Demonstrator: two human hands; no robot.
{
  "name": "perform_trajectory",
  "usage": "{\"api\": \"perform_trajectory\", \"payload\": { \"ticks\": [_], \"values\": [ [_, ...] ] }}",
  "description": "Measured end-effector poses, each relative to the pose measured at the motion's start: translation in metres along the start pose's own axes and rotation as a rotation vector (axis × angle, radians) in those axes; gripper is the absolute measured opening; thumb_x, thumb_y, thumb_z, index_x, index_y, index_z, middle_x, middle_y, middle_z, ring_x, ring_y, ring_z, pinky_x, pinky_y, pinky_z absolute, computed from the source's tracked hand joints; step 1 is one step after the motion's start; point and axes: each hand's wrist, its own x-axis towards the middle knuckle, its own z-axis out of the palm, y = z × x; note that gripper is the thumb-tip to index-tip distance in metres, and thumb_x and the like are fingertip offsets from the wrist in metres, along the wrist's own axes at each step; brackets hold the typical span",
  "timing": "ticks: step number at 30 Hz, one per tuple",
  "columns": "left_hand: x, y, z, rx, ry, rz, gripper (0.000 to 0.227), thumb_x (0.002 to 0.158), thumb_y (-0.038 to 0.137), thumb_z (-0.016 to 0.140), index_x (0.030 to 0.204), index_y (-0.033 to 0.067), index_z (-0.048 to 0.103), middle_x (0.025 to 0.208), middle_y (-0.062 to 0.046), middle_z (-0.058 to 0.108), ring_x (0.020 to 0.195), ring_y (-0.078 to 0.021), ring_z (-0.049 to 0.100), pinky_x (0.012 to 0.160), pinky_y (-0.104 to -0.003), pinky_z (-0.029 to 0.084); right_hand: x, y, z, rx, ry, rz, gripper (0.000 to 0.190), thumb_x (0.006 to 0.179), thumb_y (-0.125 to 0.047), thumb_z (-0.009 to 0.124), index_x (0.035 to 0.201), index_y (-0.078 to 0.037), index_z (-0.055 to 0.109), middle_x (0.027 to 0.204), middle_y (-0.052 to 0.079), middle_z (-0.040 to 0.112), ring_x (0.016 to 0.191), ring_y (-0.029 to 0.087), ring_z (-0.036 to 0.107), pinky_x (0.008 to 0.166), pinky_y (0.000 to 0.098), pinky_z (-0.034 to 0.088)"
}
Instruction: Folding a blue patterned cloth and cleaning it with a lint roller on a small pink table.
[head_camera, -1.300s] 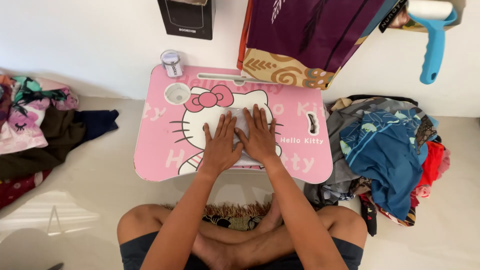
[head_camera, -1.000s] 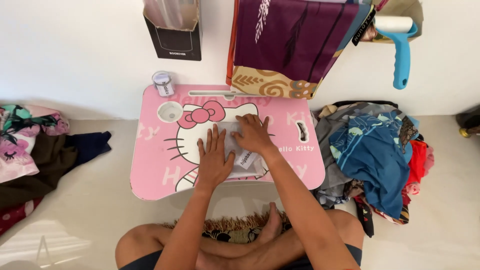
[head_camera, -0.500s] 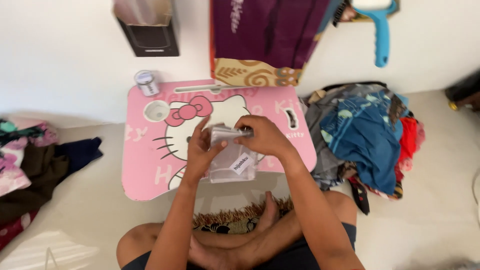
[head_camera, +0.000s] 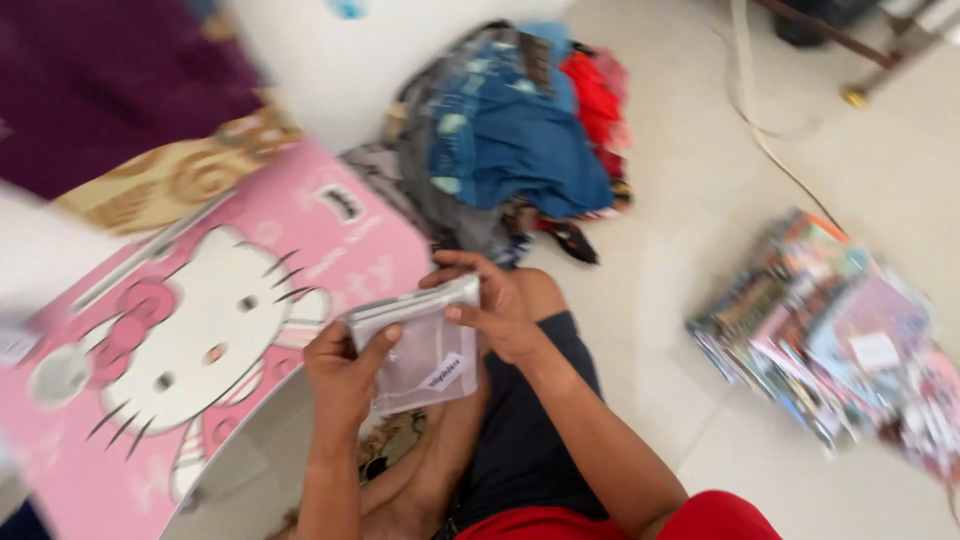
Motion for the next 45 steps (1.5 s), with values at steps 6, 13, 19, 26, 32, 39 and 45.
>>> {"api": "perform_trajectory", "payload": {
  "ticks": [6, 13, 19, 26, 32, 39, 45],
  "values": [
    [-0.013, 0.044, 0.148, 0.010, -0.141, -0.224, 0.021, 0.090, 0.004, 0.074, 0.109, -0.0050, 0.070, 0.098, -0.010, 0.072, 0.079, -0.0109, 0.061, 0.075, -0.022, 0.051, -0.084, -0.049, -0.089, -0.182, 0.360, 0.095, 0.026, 0.096, -0.002, 0.067, 0.121, 0.003, 0.065, 0.096, 0.006, 0.070, 0.076, 0.007, 0.060, 0.070, 0.0209, 0.052],
    [-0.066, -0.025, 0.343, -0.070, -0.531, -0.475, 0.026, 0.092, 0.018, 0.079, 0.113, 0.0054, 0.071, 0.093, -0.007, 0.073, 0.080, -0.0125, 0.065, 0.074, -0.033, 0.059, -0.174, -0.146, -0.222, -0.313, 1.056, -0.054, 0.017, 0.090, -0.015, 0.080, 0.100, -0.003, 0.071, 0.076, 0.008, 0.070, 0.065, 0.012, 0.065, 0.061, 0.0253, 0.056],
    [-0.131, -0.062, 0.430, -0.117, -1.053, -0.518, 0.071, 0.091, 0.018, 0.080, 0.149, -0.0023, 0.044, 0.126, -0.016, 0.064, 0.105, -0.0183, 0.064, 0.094, -0.033, 0.056, -0.240, -0.226, -0.333, -0.495, 1.391, -0.164, 0.020, 0.097, -0.020, 0.076, 0.105, -0.003, 0.069, 0.078, 0.006, 0.070, 0.064, 0.010, 0.069, 0.058, 0.0215, 0.056],
    [-0.087, -0.050, 0.389, 0.341, -1.167, -0.307, 0.068, 0.097, 0.028, 0.071, 0.152, 0.0020, 0.042, 0.145, -0.028, 0.055, 0.130, -0.0435, 0.060, 0.106, -0.052, 0.050, -0.284, -0.217, -0.442, -1.349, 1.506, 0.038, 0.029, 0.100, -0.026, 0.075, 0.102, 0.002, 0.066, 0.076, 0.014, 0.063, 0.071, 0.030, 0.062, 0.058, 0.0437, 0.048],
    [0.001, -0.046, 0.287, 0.449, -0.707, 0.184, 0.037, 0.092, 0.007, 0.071, 0.129, 0.0072, 0.069, 0.125, -0.015, 0.071, 0.120, -0.0332, 0.067, 0.100, -0.041, 0.054, -0.231, -0.216, -0.388, -1.762, 1.274, -0.350, 0.047, 0.079, 0.013, 0.072, 0.124, 0.010, 0.062, 0.105, 0.022, 0.058, 0.100, 0.039, 0.060, 0.086, 0.0447, 0.052],
    [0.067, -0.051, 0.094, 0.956, -0.126, 0.735, 0.033, 0.082, -0.006, 0.071, 0.111, 0.0095, 0.072, 0.112, -0.008, 0.061, 0.106, -0.0348, 0.065, 0.100, -0.043, 0.052, -0.128, -0.081, -0.356, -1.368, 0.659, -0.251, 0.029, 0.055, 0.018, 0.055, 0.070, -0.008, 0.053, 0.063, 0.012, 0.050, 0.065, 0.038, 0.057, 0.069, 0.0445, 0.048],
    [0.068, -0.032, 0.016, 1.396, -0.241, 0.465, 0.091, 0.083, 0.064, 0.068, 0.147, 0.0016, 0.052, 0.156, -0.026, 0.047, 0.149, -0.0483, 0.038, 0.120, -0.071, 0.024, 0.014, -0.041, -0.211, -1.317, 0.159, -0.112, 0.032, 0.074, 0.007, 0.063, 0.100, -0.009, 0.071, 0.092, 0.012, 0.066, 0.093, 0.036, 0.066, 0.084, 0.0467, 0.053]
  ]
}}
